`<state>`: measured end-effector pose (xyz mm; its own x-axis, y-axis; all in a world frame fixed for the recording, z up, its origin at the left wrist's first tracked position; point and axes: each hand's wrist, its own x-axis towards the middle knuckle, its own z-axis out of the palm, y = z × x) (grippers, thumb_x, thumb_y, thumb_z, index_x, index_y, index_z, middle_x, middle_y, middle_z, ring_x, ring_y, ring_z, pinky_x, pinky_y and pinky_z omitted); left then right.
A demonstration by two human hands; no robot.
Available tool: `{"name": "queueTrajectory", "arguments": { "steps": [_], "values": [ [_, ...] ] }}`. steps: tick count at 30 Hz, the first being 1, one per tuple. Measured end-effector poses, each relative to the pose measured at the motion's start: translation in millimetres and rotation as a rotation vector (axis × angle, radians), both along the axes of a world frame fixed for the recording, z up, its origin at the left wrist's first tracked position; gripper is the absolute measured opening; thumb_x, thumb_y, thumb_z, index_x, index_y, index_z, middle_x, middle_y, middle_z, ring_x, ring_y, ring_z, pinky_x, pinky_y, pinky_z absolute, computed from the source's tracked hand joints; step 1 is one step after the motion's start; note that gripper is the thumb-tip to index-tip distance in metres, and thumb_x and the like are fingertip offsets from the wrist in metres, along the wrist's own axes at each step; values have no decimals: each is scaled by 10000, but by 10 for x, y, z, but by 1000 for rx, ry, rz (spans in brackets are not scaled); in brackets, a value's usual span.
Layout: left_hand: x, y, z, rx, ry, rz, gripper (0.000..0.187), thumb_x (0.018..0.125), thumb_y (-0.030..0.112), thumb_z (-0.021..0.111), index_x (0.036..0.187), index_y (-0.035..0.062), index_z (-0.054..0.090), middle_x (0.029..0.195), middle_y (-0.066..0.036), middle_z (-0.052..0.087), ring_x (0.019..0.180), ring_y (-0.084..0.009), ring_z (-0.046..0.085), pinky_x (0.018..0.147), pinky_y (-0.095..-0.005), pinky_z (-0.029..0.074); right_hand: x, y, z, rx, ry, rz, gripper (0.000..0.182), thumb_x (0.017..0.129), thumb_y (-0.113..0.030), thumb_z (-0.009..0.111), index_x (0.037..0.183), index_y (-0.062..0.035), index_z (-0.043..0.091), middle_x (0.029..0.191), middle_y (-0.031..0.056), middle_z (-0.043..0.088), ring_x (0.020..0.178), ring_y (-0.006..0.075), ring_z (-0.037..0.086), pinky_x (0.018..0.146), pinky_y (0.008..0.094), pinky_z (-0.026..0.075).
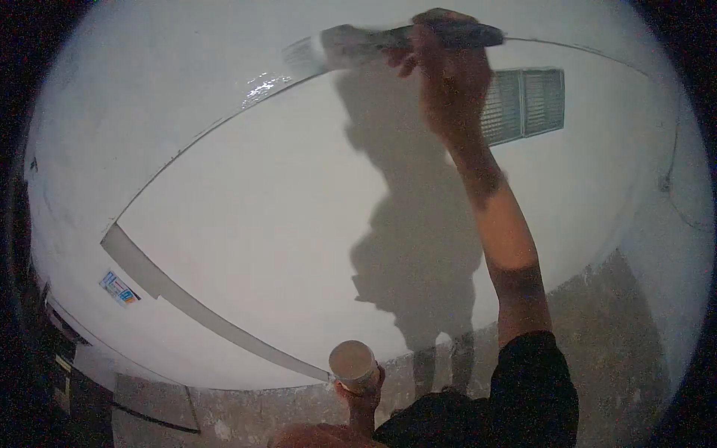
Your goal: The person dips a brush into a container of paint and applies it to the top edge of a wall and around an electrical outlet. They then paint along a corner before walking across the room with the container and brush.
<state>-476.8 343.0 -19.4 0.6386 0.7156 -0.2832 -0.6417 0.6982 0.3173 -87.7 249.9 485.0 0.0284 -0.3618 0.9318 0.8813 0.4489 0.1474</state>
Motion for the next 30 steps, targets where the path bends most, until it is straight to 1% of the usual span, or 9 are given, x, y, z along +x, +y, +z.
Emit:
{"name": "queueTrajectory", "arguments": {
  "steps": [10,13,14,16,20,22,24,28,30],
  "values": [
    [70,-13,177,-51,31,-4,787,804,655,569,1427,182,493,1386,-144,516,1226,-379,543,996,-592,478,141,-228,-94,32,101,-68,298,1074,-303,563,1161,-20,589,883,146,739,751,208,751,577,320,574],
    [86,-2,143,60,-8,6,743,815,623,539,1402,169,509,1359,-145,525,1208,-372,547,975,-586,482,213,-149,-73,-60,80,-48,304,1077,-310,555,1163,-22,595,905,143,735,775,208,752,594,315,587],
    [93,4,176,-50,43,23,733,821,625,526,1397,170,512,1348,-144,527,1200,-367,548,970,-582,484,250,-185,-122,-61,81,-38,304,1077,-310,555,1163,-22,595,905,143,735,775,208,752,594,315,587],
    [85,-25,255,-163,80,49,725,828,626,514,1392,171,515,1337,-144,529,1192,-363,550,964,-578,485,308,-268,-174,-9,138,-114,420,1047,-442,584,1095,-26,614,844,118,732,751,175,738,594,304,568],
    [56,-25,214,-119,91,34,715,827,588,477,1424,196,523,1411,-131,540,1270,-399,544,1007,-626,479,173,-215,-105,20,178,41,402,1052,-452,570,1086,-56,624,842,107,734,751,179,740,604,303,578],
    [50,-23,185,-63,98,9,714,833,589,474,1427,195,519,1409,-134,541,1268,-399,545,1014,-627,477,228,-182,-82,-12,205,-88,399,1057,-452,559,1079,-58,624,831,109,731,749,183,739,589,291,574],
    [36,-15,163,-67,47,29,714,841,591,463,1431,192,517,1412,-138,538,1265,-398,548,1015,-626,477,329,-155,-111,11,50,-147,288,1057,-297,599,1131,-19,617,894,138,724,755,212,741,601,318,570],
    [67,-9,180,-105,-12,18,715,846,598,452,1432,194,515,1412,-132,539,1263,-398,550,1003,-628,478,193,-235,-209,67,157,-22,288,1069,-286,574,1155,-12,595,906,150,718,743,218,738,585,321,568],
    [56,-36,211,-74,22,37,727,814,595,560,1432,217,502,1406,-118,521,1245,-375,539,1005,-606,470,122,-168,-221,80,61,19,275,1073,-257,562,1186,-6,562,910,157,715,745,221,740,577,324,570]
  ]
}}
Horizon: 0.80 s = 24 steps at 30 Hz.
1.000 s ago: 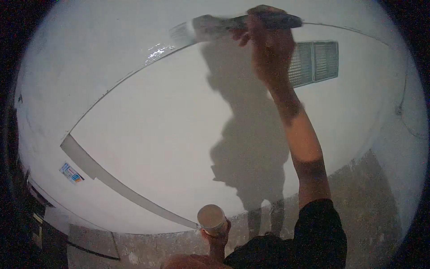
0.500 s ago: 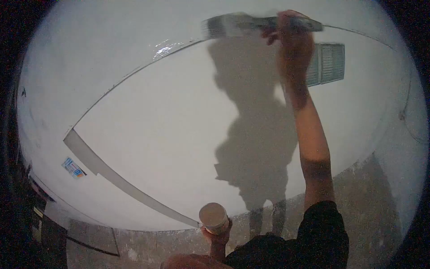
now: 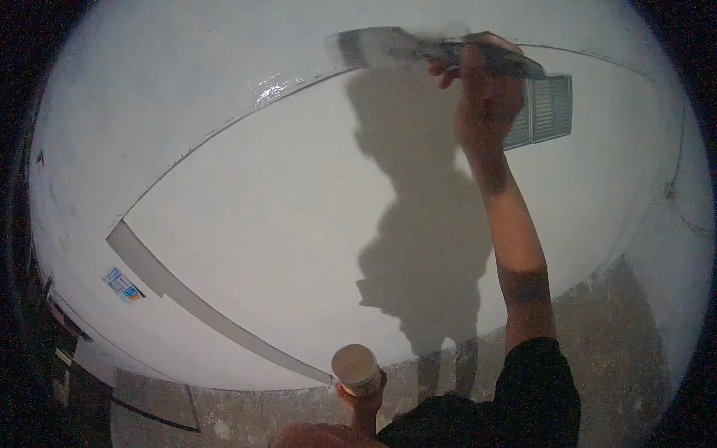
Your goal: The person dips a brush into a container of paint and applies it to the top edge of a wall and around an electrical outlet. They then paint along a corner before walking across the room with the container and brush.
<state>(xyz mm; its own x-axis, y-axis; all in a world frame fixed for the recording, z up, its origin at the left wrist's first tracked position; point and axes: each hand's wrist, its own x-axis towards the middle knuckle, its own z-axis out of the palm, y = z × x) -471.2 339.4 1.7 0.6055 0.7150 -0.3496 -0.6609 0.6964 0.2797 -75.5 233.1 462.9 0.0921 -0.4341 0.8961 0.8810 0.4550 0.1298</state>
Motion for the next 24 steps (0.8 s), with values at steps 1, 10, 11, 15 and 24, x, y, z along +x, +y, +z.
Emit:
{"name": "queueTrajectory", "arguments": {
  "steps": [1,10,11,15,24],
  "values": [
    [0,5,-6,1,4,-3,727,814,595,560,1432,217,502,1406,-118,521,1245,-375,539,1005,-606,470,72,6,-21,-61,-84,-46,250,1072,-217,556,1205,-6,540,911,161,716,756,224,745,589,323,583],
    [28,28,-44,-26,100,-15,738,851,629,441,1443,194,506,1439,-125,518,1284,-405,525,1007,-633,470,28,57,-123,-90,-172,-150,258,1063,-215,570,1227,-20,527,944,138,708,791,215,746,645,341,621],
    [18,44,-122,-15,54,-27,741,849,628,442,1443,191,505,1436,-129,518,1281,-408,526,1006,-633,471,32,46,-123,-90,-167,-171,270,1055,-204,586,1242,-24,514,973,132,698,800,216,744,664,345,627],
    [17,40,-135,-11,-41,-50,751,839,623,448,1445,183,503,1431,-137,516,1280,-414,522,1012,-634,466,-11,30,-143,-6,-130,-71,259,1051,-165,584,1250,-21,503,985,140,695,799,210,737,676,346,628],
    [68,16,44,11,67,-16,674,850,572,520,1392,171,527,1354,-130,542,1177,-347,563,976,-574,486,-81,51,-179,-65,-183,-150,259,1054,-125,559,1278,-19,482,965,142,703,782,216,736,674,332,626]
  ]
}}
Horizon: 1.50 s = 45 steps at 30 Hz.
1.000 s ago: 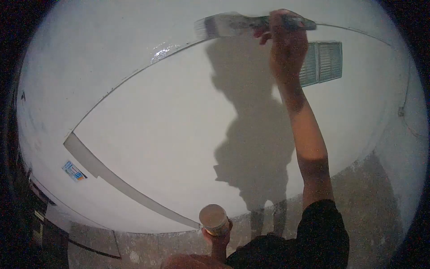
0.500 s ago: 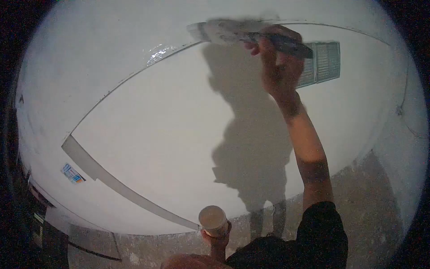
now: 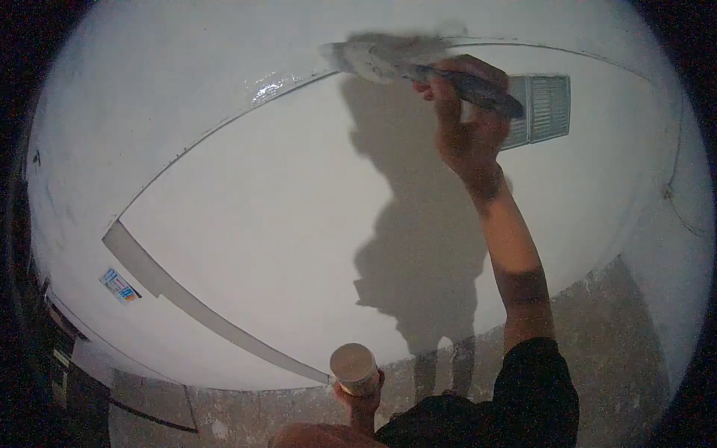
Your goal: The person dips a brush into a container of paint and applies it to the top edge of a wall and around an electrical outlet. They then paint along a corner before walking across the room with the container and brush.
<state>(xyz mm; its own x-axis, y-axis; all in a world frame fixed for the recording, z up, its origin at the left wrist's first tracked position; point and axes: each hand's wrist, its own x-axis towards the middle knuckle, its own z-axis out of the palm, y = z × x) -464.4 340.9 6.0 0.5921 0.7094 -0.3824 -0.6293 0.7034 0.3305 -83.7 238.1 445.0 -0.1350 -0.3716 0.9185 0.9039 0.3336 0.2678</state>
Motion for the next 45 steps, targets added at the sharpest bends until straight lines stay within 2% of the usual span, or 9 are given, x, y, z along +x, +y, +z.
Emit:
{"name": "queueTrajectory", "arguments": {
  "steps": [6,9,11,18,20,28,30,32,45],
  "values": [
    [10,37,-106,40,-60,-26,718,853,608,493,1422,171,491,1370,-137,515,1202,-351,545,997,-579,470,-109,21,18,34,7,2,256,1056,-117,545,1282,-19,474,940,156,705,778,214,729,667,328,615],
    [5,23,-161,-25,13,14,731,863,627,470,1442,181,473,1411,-135,480,1244,-354,515,1017,-586,457,-91,8,-25,-136,52,-195,268,1060,-125,539,1295,-22,461,949,162,705,782,206,723,667,322,605],
    [-11,47,-101,-43,-13,0,730,868,629,464,1443,180,472,1417,-137,472,1257,-359,502,1024,-586,454,-71,84,-40,-8,-44,15,226,1008,-77,635,1207,-17,544,1082,136,672,790,192,735,693,305,627],
    [31,52,-149,145,15,-15,731,877,637,440,1446,180,472,1418,-142,475,1257,-371,502,1028,-594,446,-326,210,81,24,-95,120,217,1023,-113,622,1203,-15,549,1018,138,687,807,184,730,684,293,614],
    [72,50,-23,84,-27,4,729,880,634,425,1448,179,474,1419,-145,481,1251,-373,512,1020,-599,451,-441,279,189,-41,-98,132,245,1065,-153,540,1278,-42,491,928,142,722,741,171,718,659,296,600],
    [-40,93,-48,6,-46,15,719,879,605,410,1454,179,485,1422,-141,506,1271,-387,523,986,-623,465,-669,1058,767,-120,-90,198,243,1072,-245,567,1178,-27,581,827,103,711,749,144,721,640,291,593],
    [-60,108,-78,63,-55,22,725,877,610,412,1460,185,482,1433,-128,505,1285,-387,513,1013,-624,439,-556,1190,830,-9,-218,207,150,1060,-181,580,1072,-35,549,870,60,610,655,91,604,544,260,542],
    [-108,142,-213,86,-16,45,733,872,617,420,1462,186,482,1436,-124,505,1287,-384,511,1022,-620,431,-548,1012,777,-166,-188,191,132,1056,-153,579,1071,-28,539,909,82,609,690,97,610,569,267,549],
    [-80,246,-162,25,-45,90,753,837,644,482,1442,197,503,1415,-122,527,1256,-379,545,978,-606,470,-631,933,943,-61,-171,182,238,1064,-276,580,1030,-44,539,828,55,599,643,90,584,542,269,507]
  ]
}}
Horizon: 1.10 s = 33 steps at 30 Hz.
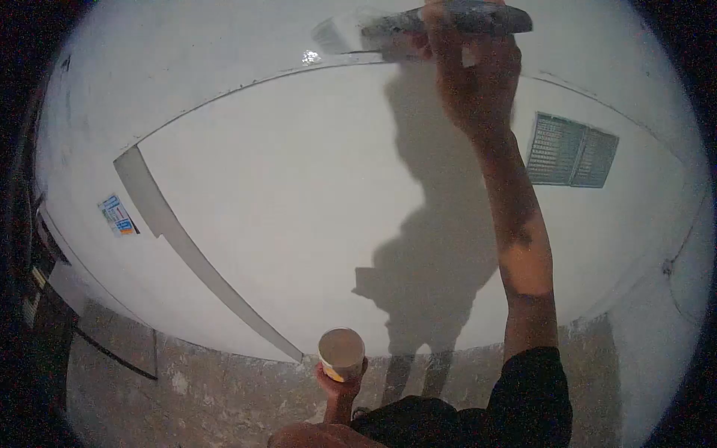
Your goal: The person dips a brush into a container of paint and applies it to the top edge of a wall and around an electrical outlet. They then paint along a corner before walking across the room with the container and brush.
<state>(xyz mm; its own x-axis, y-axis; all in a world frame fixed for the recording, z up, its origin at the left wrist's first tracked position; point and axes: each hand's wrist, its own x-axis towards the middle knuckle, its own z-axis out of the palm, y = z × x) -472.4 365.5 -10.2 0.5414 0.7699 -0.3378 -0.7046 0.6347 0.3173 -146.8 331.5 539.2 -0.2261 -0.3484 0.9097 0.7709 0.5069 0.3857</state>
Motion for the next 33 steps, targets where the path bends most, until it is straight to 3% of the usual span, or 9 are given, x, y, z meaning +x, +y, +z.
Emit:
{"name": "queueTrajectory", "arguments": {
  "steps": [5,7,12,16,20,27,28,31,33],
  "values": [
    [22,11,47,54,-9,-39,758,839,653,471,1441,196,504,1391,-130,544,1227,-390,564,957,-612,484,-46,82,34,-71,110,2,313,1057,-347,591,1046,-38,548,824,47,597,654,89,595,548,258,511],
    [4,6,56,25,1,-10,757,842,654,462,1442,195,505,1386,-132,547,1223,-390,566,954,-611,487,54,32,67,-187,85,-142,370,1049,-402,595,1041,-34,557,808,35,596,659,87,606,551,247,516],
    [-3,51,16,67,-48,-12,754,842,654,444,1436,194,511,1380,-124,552,1197,-384,576,946,-593,495,-76,-52,172,-70,141,-17,439,1050,-469,563,961,-39,555,785,36,599,652,90,620,541,253,527],
    [-5,41,96,77,8,-13,753,838,659,429,1424,194,523,1353,-114,571,1177,-381,586,930,-588,500,12,76,194,-80,-28,-129,431,1061,-453,548,941,-40,558,765,50,601,629,93,607,532,270,522],
    [-92,48,2,73,-37,-20,725,859,640,426,1417,193,540,1369,-100,582,1225,-376,573,971,-601,473,31,-142,154,-116,45,-307,378,1068,-382,544,913,-38,566,761,47,587,628,96,593,524,274,507],
    [-79,73,9,55,-19,-15,726,860,631,454,1428,186,535,1416,-103,564,1295,-381,543,1030,-603,441,-85,-72,136,-114,49,-275,354,1041,-356,599,946,-16,575,804,57,600,649,106,606,557,283,524],
    [-111,84,-11,54,-24,-7,726,860,631,454,1428,186,535,1416,-103,564,1295,-381,543,1030,-603,441,29,-243,134,-100,-112,-556,278,1078,-293,560,1086,-23,623,821,85,700,712,132,691,626,277,566],
    [-115,76,-48,75,-100,-29,723,860,622,460,1427,180,530,1422,-104,555,1306,-383,531,1036,-611,434,-92,-183,117,-99,61,-246,446,1089,-449,491,983,-53,667,789,33,672,711,106,661,617,289,533],
    [-138,81,-27,108,-64,-31,724,860,619,459,1431,179,527,1428,-98,549,1312,-380,525,1042,-607,432,-20,39,147,-98,50,-150,399,1067,-412,542,973,-33,624,804,52,648,684,108,638,591,290,532]
  ]
}}
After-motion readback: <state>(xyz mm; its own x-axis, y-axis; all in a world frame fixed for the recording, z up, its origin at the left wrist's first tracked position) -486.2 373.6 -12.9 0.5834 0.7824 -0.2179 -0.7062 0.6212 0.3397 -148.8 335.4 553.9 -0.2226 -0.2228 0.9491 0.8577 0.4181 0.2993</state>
